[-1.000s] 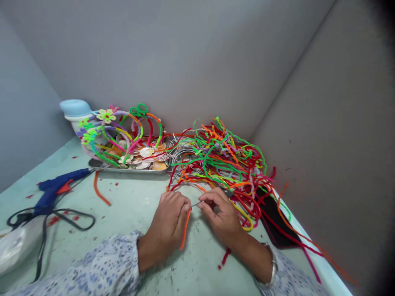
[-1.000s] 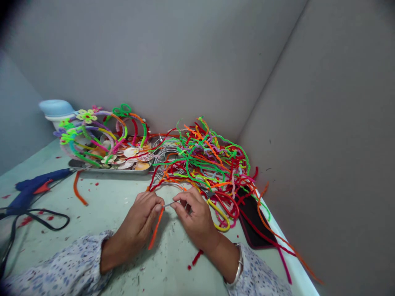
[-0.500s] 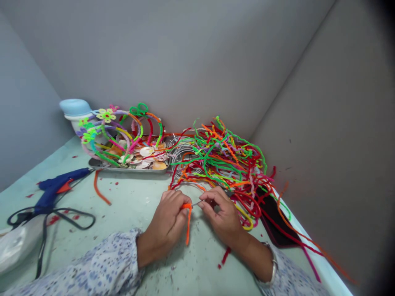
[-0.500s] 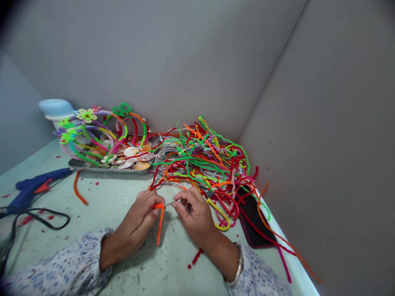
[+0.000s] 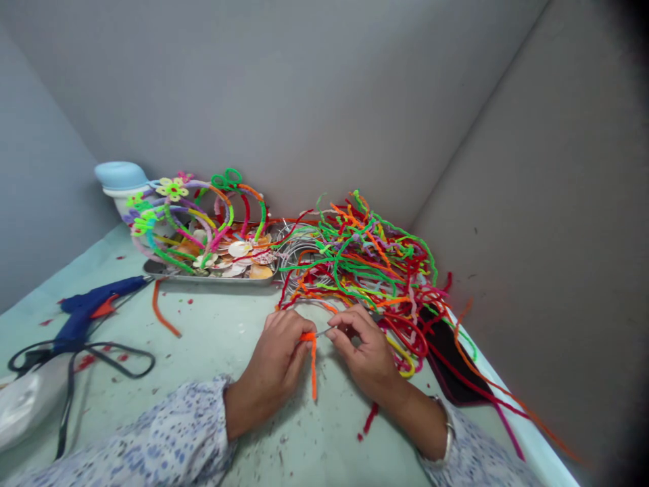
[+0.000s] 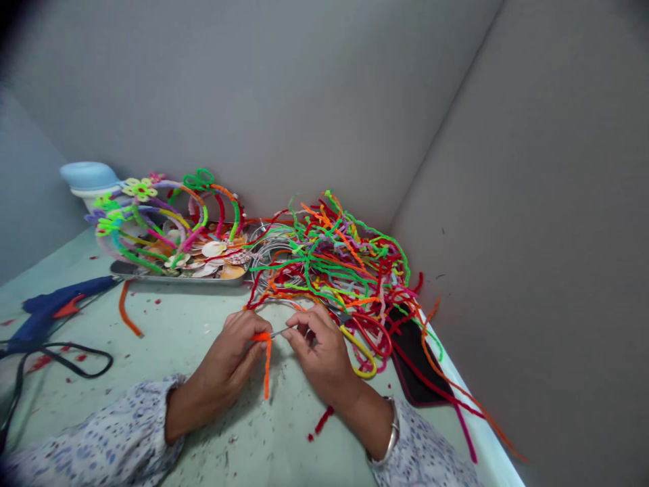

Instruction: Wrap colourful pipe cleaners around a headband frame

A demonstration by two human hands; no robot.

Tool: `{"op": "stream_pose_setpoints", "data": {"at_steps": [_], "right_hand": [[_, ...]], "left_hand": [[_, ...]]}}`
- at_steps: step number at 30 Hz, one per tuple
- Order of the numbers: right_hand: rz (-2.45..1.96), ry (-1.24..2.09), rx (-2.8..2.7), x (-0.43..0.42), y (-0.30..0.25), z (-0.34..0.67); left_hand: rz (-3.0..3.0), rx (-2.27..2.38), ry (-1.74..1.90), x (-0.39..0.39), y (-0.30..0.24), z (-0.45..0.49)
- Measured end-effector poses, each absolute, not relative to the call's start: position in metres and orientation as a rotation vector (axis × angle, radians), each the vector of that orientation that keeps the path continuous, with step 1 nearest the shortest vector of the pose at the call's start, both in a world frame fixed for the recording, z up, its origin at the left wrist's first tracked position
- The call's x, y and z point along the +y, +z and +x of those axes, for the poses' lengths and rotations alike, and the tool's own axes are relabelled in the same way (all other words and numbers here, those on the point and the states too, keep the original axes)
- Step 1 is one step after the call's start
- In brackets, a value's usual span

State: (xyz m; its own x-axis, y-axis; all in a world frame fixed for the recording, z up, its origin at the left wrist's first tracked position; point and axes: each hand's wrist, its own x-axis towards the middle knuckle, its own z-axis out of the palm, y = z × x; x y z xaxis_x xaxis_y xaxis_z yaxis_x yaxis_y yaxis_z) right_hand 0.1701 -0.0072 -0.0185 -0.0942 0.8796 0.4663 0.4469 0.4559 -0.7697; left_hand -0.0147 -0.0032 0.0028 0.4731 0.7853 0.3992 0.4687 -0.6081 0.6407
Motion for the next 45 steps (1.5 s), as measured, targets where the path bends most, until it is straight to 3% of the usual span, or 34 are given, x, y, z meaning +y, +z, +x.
{"op": "stream_pose_setpoints", "data": {"at_steps": [45], "right_hand": [[-1.128, 0.631, -1.782, -0.0094, -0.0157, 0.1691]], "left_hand": [[2.243, 1.125, 0.991, -0.0058, 0.0006, -0.0148]]}}
